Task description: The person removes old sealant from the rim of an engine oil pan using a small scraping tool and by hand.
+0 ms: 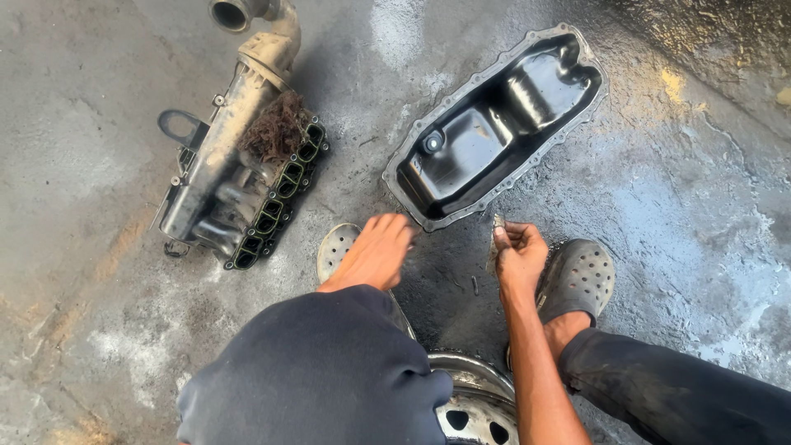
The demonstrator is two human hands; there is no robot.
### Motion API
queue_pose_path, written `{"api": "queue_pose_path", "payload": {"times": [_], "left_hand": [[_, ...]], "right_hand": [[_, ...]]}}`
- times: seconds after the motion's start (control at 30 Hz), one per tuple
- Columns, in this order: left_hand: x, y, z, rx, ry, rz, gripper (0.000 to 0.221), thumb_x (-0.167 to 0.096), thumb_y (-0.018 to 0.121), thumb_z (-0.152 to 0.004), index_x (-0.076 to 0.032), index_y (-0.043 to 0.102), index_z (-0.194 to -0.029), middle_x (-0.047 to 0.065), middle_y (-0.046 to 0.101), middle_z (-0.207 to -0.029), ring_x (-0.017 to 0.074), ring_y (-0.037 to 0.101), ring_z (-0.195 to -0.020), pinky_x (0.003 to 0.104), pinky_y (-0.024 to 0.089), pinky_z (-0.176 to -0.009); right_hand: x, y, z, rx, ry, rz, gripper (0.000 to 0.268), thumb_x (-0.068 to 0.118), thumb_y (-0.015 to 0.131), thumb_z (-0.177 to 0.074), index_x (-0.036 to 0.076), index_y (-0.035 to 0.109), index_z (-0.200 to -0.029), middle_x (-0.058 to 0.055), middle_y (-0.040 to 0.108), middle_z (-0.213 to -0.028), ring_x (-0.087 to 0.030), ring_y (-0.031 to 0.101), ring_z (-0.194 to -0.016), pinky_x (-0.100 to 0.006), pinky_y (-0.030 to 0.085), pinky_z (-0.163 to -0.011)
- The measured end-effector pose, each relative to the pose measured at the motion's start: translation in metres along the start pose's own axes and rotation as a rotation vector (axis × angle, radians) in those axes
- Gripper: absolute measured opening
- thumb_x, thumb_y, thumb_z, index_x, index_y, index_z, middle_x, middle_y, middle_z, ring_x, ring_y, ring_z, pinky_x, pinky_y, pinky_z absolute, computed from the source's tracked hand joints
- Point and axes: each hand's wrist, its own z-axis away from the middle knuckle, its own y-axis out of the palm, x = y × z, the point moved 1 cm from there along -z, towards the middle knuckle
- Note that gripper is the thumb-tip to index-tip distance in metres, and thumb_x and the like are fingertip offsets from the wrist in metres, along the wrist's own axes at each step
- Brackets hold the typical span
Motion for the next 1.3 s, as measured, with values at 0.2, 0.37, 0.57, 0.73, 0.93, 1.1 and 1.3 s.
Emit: {"api": "queue_pose_path", "payload": {"times": [0.2,0.37,0.57,0.73,0.93,1.1,1.3], "left_hand": [[0.033,-0.014,0.036,-0.172,-0.266,0.136,0.012,-0.008,0.060,-0.101,0.001,0.059,-0.107,0.014,0.054,-0.105,0.0286,0.052,-0.094,0.042,0.044,-0.087],[0.061,-0.040,0.043,-0.362,-0.290,0.048,0.012,-0.010,0.059,-0.099,0.000,0.063,-0.105,0.015,0.056,-0.100,0.0315,0.055,-0.094,0.044,0.043,-0.084],[0.058,-0.054,0.020,-0.201,-0.203,-0.131,0.033,-0.007,0.070,-0.075,-0.009,0.074,-0.107,0.012,0.064,-0.109,0.0316,0.060,-0.105,0.044,0.046,-0.095],[0.018,-0.028,-0.040,-0.195,0.162,0.183,0.032,-0.008,0.078,-0.081,-0.001,0.074,-0.112,0.014,0.064,-0.114,0.0336,0.059,-0.111,0.044,0.048,-0.098],[0.024,-0.020,-0.085,0.176,0.213,-0.043,0.014,-0.003,0.073,-0.081,-0.003,0.076,-0.095,0.010,0.069,-0.114,0.0290,0.062,-0.116,0.040,0.050,-0.105],[0.030,0.000,-0.092,0.240,0.312,-0.156,0.019,0.002,0.069,-0.080,0.001,0.073,-0.099,0.014,0.067,-0.117,0.0292,0.061,-0.116,0.041,0.048,-0.106],[0.032,-0.018,-0.092,0.185,0.282,-0.212,0.022,-0.002,0.059,-0.092,0.007,0.065,-0.112,0.020,0.060,-0.119,0.0317,0.056,-0.108,0.046,0.047,-0.097]], "right_hand": [[0.000,-0.002,-0.002,0.005,-0.021,0.024,0.013,0.001,0.072,-0.094,-0.004,0.065,-0.104,-0.006,0.067,-0.088,-0.009,0.057,-0.073,-0.023,0.047,-0.064],[-0.002,0.001,0.003,0.019,0.003,-0.007,0.015,0.002,0.071,-0.093,-0.004,0.065,-0.104,-0.006,0.067,-0.087,-0.009,0.059,-0.071,-0.024,0.047,-0.062],[-0.006,-0.002,-0.004,0.027,-0.021,-0.008,0.015,0.003,0.073,-0.093,-0.003,0.065,-0.104,-0.005,0.068,-0.088,-0.008,0.059,-0.074,-0.022,0.049,-0.065],[-0.011,0.000,0.001,0.063,-0.025,-0.029,0.015,0.004,0.073,-0.094,-0.003,0.065,-0.104,-0.005,0.067,-0.088,-0.008,0.058,-0.073,-0.022,0.048,-0.065],[-0.007,-0.001,-0.004,0.043,0.006,0.031,0.014,0.004,0.073,-0.093,-0.002,0.065,-0.103,-0.006,0.067,-0.085,-0.009,0.058,-0.072,-0.024,0.048,-0.063],[-0.013,-0.001,-0.004,0.039,0.026,0.022,0.013,0.003,0.072,-0.092,-0.002,0.065,-0.102,-0.005,0.068,-0.086,-0.009,0.059,-0.072,-0.024,0.050,-0.064],[-0.017,-0.007,-0.010,0.025,0.020,-0.029,0.015,0.002,0.073,-0.093,-0.003,0.065,-0.103,-0.006,0.066,-0.088,-0.010,0.057,-0.073,-0.023,0.048,-0.065]]}}
